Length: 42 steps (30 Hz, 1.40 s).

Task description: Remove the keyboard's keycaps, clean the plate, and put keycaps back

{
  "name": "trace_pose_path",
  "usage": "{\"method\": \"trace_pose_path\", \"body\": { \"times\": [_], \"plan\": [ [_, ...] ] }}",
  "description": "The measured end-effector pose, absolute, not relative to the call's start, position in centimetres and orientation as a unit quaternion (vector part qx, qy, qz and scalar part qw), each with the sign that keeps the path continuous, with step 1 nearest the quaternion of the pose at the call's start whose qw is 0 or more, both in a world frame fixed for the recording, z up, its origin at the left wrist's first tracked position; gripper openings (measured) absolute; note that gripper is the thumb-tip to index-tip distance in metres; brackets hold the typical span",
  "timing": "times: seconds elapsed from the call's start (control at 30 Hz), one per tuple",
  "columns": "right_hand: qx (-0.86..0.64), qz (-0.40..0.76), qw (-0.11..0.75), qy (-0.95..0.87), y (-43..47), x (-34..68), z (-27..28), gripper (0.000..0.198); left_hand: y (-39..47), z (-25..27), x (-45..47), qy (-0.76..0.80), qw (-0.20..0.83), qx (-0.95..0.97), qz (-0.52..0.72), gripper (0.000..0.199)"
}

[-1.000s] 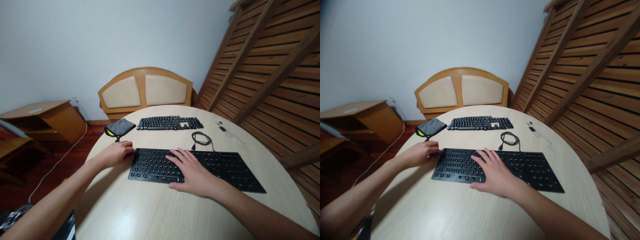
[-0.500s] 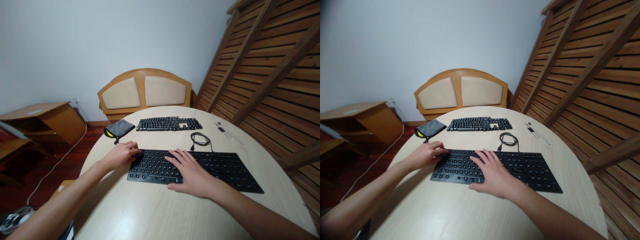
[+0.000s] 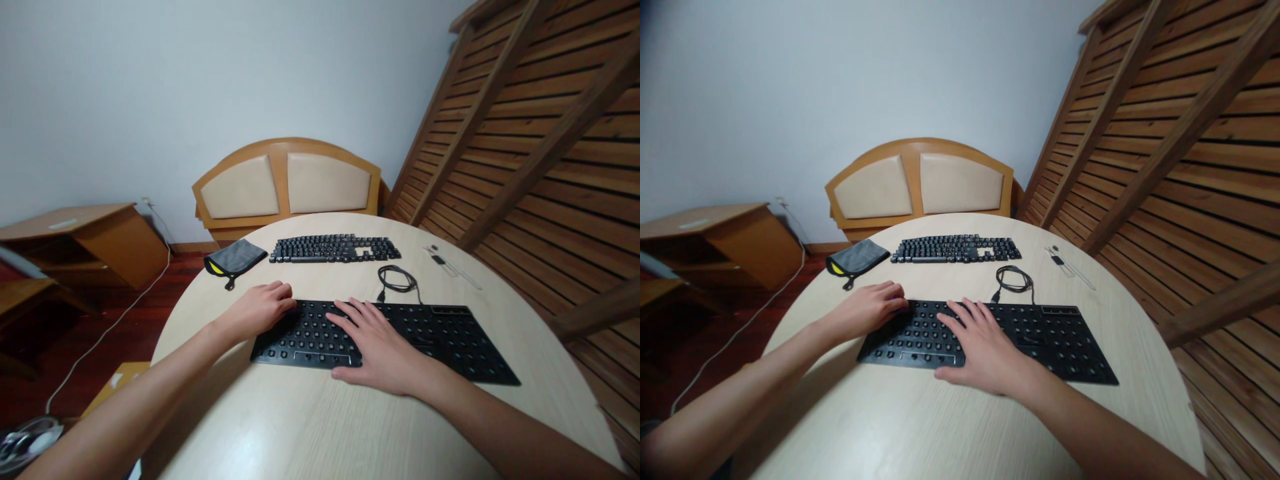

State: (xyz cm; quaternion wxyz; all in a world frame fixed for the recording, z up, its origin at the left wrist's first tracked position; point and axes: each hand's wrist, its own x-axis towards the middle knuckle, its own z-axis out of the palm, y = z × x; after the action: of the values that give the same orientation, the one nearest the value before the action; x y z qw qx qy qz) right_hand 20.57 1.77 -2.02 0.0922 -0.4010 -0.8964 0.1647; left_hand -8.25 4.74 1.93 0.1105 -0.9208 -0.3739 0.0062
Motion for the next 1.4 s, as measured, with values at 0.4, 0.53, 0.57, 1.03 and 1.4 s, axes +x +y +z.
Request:
{"method": "trace_pose_path", "body": {
  "times": [0.4,0.53,0.57,1.03,1.4],
  "plan": [
    [-0.403,0.169,0.092,-0.895,1.7,20.6,-2.1,0.095,5.0,3.4,-10.7,-0.411,0.119,-0.903,0.05,0.018],
    [-0.404,0.175,0.091,-0.893,1.8,20.5,-2.0,0.096,4.6,4.1,-10.7,-0.394,0.087,-0.912,0.073,0.018],
    [-0.405,0.177,0.091,-0.892,1.8,20.5,-1.9,0.096,4.5,4.2,-10.6,-0.395,0.089,-0.911,0.074,0.018],
    [-0.401,0.174,0.098,-0.894,1.9,20.7,-2.3,0.095,5.7,3.6,-11.3,-0.429,0.12,-0.894,0.044,0.029],
    [-0.4,0.171,0.094,-0.896,1.7,20.7,-2.1,0.095,5.8,3.1,-11.5,-0.431,0.11,-0.895,-0.012,0.027]
  ]
}}
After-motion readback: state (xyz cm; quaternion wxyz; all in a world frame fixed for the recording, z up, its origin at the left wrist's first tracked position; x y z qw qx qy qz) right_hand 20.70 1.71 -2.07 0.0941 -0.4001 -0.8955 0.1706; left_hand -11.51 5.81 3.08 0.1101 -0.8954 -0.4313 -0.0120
